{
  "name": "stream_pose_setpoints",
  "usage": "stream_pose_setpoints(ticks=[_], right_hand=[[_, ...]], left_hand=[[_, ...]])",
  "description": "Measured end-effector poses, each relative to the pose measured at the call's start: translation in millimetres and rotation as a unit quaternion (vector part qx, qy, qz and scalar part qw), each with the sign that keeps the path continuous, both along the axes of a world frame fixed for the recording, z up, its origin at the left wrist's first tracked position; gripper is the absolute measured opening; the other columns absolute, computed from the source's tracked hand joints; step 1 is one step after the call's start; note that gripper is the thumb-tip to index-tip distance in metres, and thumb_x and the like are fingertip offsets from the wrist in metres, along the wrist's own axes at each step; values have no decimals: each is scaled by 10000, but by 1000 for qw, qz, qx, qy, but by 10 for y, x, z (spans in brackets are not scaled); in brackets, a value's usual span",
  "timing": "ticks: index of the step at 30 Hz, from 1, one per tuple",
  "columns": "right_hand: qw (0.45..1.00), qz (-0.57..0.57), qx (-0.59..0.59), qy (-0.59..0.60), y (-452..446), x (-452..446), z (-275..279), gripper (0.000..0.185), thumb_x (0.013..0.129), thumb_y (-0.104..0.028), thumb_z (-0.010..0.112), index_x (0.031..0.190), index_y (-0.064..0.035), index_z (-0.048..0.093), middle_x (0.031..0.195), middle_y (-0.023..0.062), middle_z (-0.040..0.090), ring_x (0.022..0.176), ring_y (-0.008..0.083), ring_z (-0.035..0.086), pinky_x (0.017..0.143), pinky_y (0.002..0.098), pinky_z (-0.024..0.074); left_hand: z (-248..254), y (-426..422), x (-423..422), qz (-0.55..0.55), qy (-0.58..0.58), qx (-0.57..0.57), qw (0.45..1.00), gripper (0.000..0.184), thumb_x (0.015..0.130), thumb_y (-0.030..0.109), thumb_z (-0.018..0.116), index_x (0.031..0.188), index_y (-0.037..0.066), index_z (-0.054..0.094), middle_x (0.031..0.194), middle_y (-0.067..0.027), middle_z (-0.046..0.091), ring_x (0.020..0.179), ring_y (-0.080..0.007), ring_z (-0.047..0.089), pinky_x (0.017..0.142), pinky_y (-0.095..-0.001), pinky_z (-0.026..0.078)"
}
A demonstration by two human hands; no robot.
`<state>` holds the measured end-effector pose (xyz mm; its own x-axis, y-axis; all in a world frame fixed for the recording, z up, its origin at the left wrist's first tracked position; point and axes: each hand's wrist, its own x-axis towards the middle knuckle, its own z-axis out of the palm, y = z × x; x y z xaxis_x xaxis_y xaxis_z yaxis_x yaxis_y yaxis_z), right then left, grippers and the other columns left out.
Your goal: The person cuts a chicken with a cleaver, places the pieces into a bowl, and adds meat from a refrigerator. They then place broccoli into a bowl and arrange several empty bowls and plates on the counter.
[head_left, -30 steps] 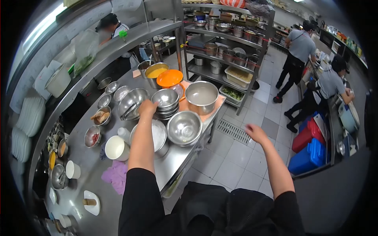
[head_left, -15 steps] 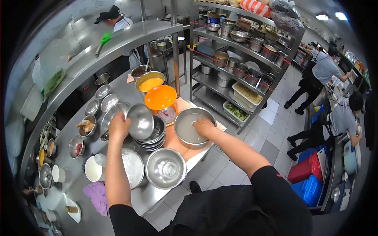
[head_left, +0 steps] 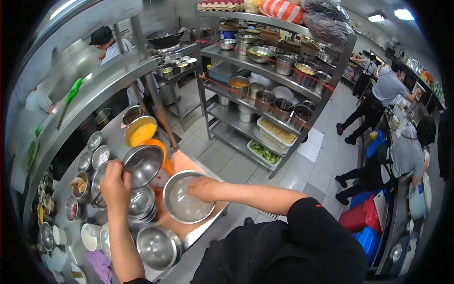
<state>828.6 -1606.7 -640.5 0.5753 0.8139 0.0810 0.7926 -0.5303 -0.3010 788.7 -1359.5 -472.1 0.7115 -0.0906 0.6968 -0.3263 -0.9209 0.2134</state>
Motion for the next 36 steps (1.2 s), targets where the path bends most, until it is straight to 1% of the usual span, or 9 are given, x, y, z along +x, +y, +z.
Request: stream_pose_setpoints(ticks=[5,9,13,14,18,22,28,32,36], right_hand=[[976,-35,179,-118,-1017,522,680,274,701,-127,605,972,-96,628,948,78,620,934,286,583,786,413,454],[940,-206,154,-225,-2472,1172,1645,217,714,-126,593,918,-70,643,886,138,633,860,321,605,743,425,494],[859,-486,27,-158,-4132,1995,2277,278,784,-160,582,1043,-90,653,1042,143,645,967,297,613,830,393,485],[817,-576,32,-1,-4364,2116,2470,306,764,-171,604,1059,-106,650,1031,136,652,959,294,619,821,394,487],[851,-460,-203,-151,-5373,2704,2211,275,690,-158,632,958,-134,688,945,144,670,889,286,643,768,393,498],[851,-492,-179,-43,-5411,2857,2235,325,669,-153,682,991,-115,671,929,144,670,813,293,648,731,371,509],[880,-440,-68,-168,-5721,3045,2227,103,688,-87,663,781,-46,645,703,100,646,597,222,617,530,367,499],[844,-535,17,28,-5523,2833,2332,124,664,-90,676,765,-31,636,669,108,641,626,197,617,589,356,484],[863,-454,-187,-121,-5475,2869,2206,195,704,-159,632,855,-40,665,818,168,662,681,283,616,640,387,486]], left_hand=[[-328,-1070,619,-32,54,58,996,179,687,26,626,850,35,553,938,-140,588,785,-355,595,662,-434,485],[-475,-1725,871,-70,77,27,994,150,692,28,626,823,20,551,969,-140,591,790,-353,602,678,-426,490],[-562,-1853,818,-64,46,-107,991,137,690,4,597,820,-9,557,905,-154,592,757,-337,588,665,-392,472],[-558,-1824,751,-60,47,-108,991,137,690,4,597,820,-9,557,905,-154,592,757,-337,588,665,-392,472],[-756,-1555,395,37,106,-289,951,123,703,-5,567,810,-44,522,733,-90,497,631,-190,437,602,-289,384],[-863,-1247,-155,122,145,-373,908,105,760,19,556,754,10,451,697,-2,407,624,-95,338,563,-240,316],[-1015,-982,-1152,203,103,-471,852,183,830,81,554,722,91,407,669,54,402,578,-25,340,483,-181,274],[-1117,-982,-1774,252,50,-523,813,175,830,96,557,724,110,418,654,64,400,547,-11,333,446,-178,244],[-982,-959,-2268,335,137,-543,758,75,815,87,572,838,53,510,757,27,484,675,-51,422,595,-203,362]])
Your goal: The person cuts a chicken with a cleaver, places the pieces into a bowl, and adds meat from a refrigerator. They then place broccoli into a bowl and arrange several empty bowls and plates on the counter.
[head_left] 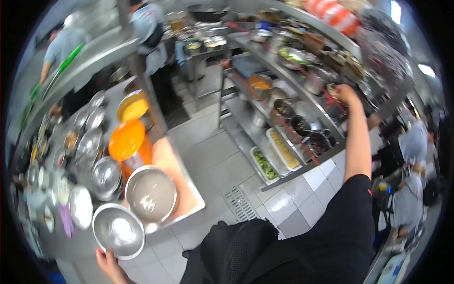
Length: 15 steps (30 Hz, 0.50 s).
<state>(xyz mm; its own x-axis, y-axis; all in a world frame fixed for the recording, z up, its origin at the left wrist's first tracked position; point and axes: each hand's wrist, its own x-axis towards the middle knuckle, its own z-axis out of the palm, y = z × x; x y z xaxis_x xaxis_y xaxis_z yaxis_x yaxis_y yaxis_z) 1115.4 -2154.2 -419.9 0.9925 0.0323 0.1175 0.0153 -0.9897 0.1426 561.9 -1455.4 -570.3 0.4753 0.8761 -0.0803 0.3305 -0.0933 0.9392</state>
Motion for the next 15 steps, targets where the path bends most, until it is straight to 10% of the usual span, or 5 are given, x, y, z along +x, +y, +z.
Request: stream_pose_setpoints(ticks=[3,4,7,11,15], right_hand=[[983,-63,129,-115,-482,342,-25,217,783,-216,566,882,-50,664,878,185,660,829,346,633,703,425,473],[977,-6,31,-213,-684,489,-42,242,825,-235,545,942,-56,658,886,163,668,797,307,632,693,416,469],[907,80,360,-204,-716,579,95,303,894,-291,595,1094,-65,625,850,18,631,729,72,568,613,204,437],[698,282,634,-179,2066,-1436,46,266,912,-212,583,1101,-26,597,987,32,612,794,73,552,686,189,443],[636,474,605,71,4509,-3311,-404,188,816,-86,625,1000,-49,619,941,80,621,822,144,600,691,252,505]], left_hand=[[31,-60,-255,20,-39,26,999,97,813,113,588,873,49,546,759,33,510,681,-44,439,577,-198,367],[54,-77,-370,42,-46,26,998,76,809,103,593,840,53,545,729,37,505,655,-44,434,561,-200,363],[-127,19,-846,67,-65,-24,995,87,795,88,606,775,67,525,683,28,510,589,-54,451,511,-206,376],[-341,74,-1215,36,-64,-86,994,121,792,61,597,725,64,497,642,0,526,521,-88,513,443,-243,448],[-430,148,-1309,-38,-62,-132,989,128,800,52,575,712,51,481,640,-56,577,510,-134,582,424,-266,476]])
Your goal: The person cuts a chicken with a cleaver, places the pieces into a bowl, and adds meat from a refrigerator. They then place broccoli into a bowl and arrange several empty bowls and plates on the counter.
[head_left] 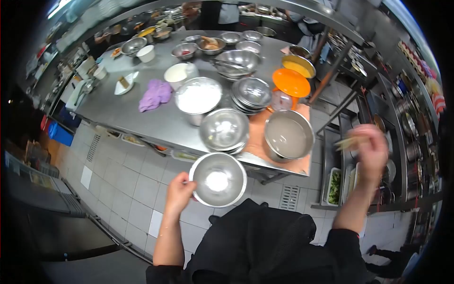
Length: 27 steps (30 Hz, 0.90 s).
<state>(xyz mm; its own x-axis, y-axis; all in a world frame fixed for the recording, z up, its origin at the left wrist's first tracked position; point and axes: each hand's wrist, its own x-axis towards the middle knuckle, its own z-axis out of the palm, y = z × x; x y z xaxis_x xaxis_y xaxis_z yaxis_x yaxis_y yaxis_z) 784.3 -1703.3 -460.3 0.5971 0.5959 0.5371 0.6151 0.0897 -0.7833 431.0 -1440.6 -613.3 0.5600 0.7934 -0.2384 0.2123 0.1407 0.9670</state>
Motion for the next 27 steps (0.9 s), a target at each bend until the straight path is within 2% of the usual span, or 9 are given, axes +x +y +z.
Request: stream_pose_setpoints(ticks=[2,4,5,7,9,12,14,21,27], right_hand=[[968,209,-131,-54,857,-663,-391,285,747,-24,606,1032,-29,624,996,111,626,928,226,606,839,325,482],[843,433,-308,-86,1530,-1332,-786,390,772,-96,631,1157,-68,577,1145,152,582,1068,309,547,936,371,433],[798,434,-319,-271,1680,-1531,-1192,447,776,-134,646,1208,-81,545,1201,152,558,1086,320,537,945,396,425],[799,430,-295,-300,1928,-1750,-1221,416,785,-156,649,1188,-92,568,1190,138,572,1092,310,537,936,398,432],[857,415,-243,-183,2181,-1679,-1075,368,792,-178,654,1144,-86,595,1161,134,590,1080,308,546,923,392,439],[944,133,-231,-191,2433,-1258,-1003,337,766,-185,684,1065,-47,609,1034,153,603,981,327,573,847,391,458],[933,-38,-264,-241,2545,-965,-1142,365,743,-174,700,1070,-47,596,985,160,594,933,339,570,819,400,458],[900,-133,-407,-82,2796,-677,-1444,295,708,-120,713,963,-58,578,929,137,581,908,322,571,783,409,451],[871,-232,-433,-21,2800,-713,-1491,263,681,-72,717,874,-49,539,843,136,578,808,327,584,715,408,458]], left_hand=[[-27,53,-67,-12,-20,-3,1000,125,801,55,569,713,47,481,641,-69,588,502,-142,591,421,-267,472],[-16,178,-150,-70,43,-9,997,141,822,71,589,736,47,481,627,-45,562,488,-134,578,416,-258,465],[-12,260,-215,-69,45,-5,997,141,822,71,589,736,47,481,627,-45,562,488,-134,578,416,-258,465],[-22,449,-358,-74,51,-15,996,142,823,65,587,734,36,480,606,-43,557,470,-131,575,415,-254,457],[-52,726,-513,-69,48,-5,996,160,830,69,561,706,23,470,602,-77,581,476,-157,601,410,-262,464],[-271,1329,-722,25,-24,-26,999,139,830,56,549,720,38,467,657,-90,584,493,-169,601,411,-276,506],[-219,1893,-774,77,-25,-3,997,134,847,62,544,744,42,460,695,-99,589,500,-163,598,418,-275,517],[-100,4023,-297,207,-34,131,969,200,898,133,540,763,43,422,714,-118,602,529,-187,629,432,-264,495],[-491,5447,416,178,-96,41,979,181,904,146,531,851,10,423,748,-138,595,531,-208,634,457,-287,533]])
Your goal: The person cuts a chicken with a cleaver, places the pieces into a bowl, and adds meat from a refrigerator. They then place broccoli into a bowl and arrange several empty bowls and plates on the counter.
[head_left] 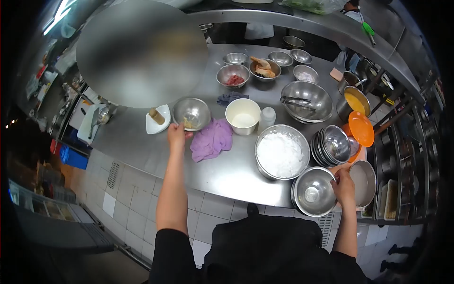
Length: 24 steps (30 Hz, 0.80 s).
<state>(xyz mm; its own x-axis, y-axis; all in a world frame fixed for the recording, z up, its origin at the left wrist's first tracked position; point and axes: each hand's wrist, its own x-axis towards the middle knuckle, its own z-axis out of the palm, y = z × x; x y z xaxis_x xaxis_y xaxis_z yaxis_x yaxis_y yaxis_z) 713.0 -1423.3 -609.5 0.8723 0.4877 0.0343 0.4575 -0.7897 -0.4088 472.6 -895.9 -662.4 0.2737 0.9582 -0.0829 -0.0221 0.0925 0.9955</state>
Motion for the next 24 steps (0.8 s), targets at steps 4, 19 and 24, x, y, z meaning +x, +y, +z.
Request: stream_pose_setpoints(ticks=[4,19,24], right_hand=[[998,-60,-6,-36,-55,-111,-36,261,681,-66,709,859,-33,521,769,147,568,734,343,577,668,410,453],[960,-193,202,18,-72,-1317,434,160,805,-84,605,908,-37,492,718,20,540,636,90,514,565,237,416],[965,-44,205,159,-106,-1708,-116,160,814,-26,594,913,-61,472,706,2,524,601,38,475,498,187,374]], left_hand=[[-303,626,465,-40,-29,-79,996,192,904,160,526,919,3,419,804,-148,578,608,-244,651,496,-322,558],[34,-1560,-942,-511,-22,-118,851,215,957,194,472,1009,3,555,973,-119,623,733,-157,634,633,-266,513],[-317,-2804,-1593,-518,6,-169,838,250,946,206,508,1075,-2,560,935,-88,631,778,-140,637,645,-258,508]])
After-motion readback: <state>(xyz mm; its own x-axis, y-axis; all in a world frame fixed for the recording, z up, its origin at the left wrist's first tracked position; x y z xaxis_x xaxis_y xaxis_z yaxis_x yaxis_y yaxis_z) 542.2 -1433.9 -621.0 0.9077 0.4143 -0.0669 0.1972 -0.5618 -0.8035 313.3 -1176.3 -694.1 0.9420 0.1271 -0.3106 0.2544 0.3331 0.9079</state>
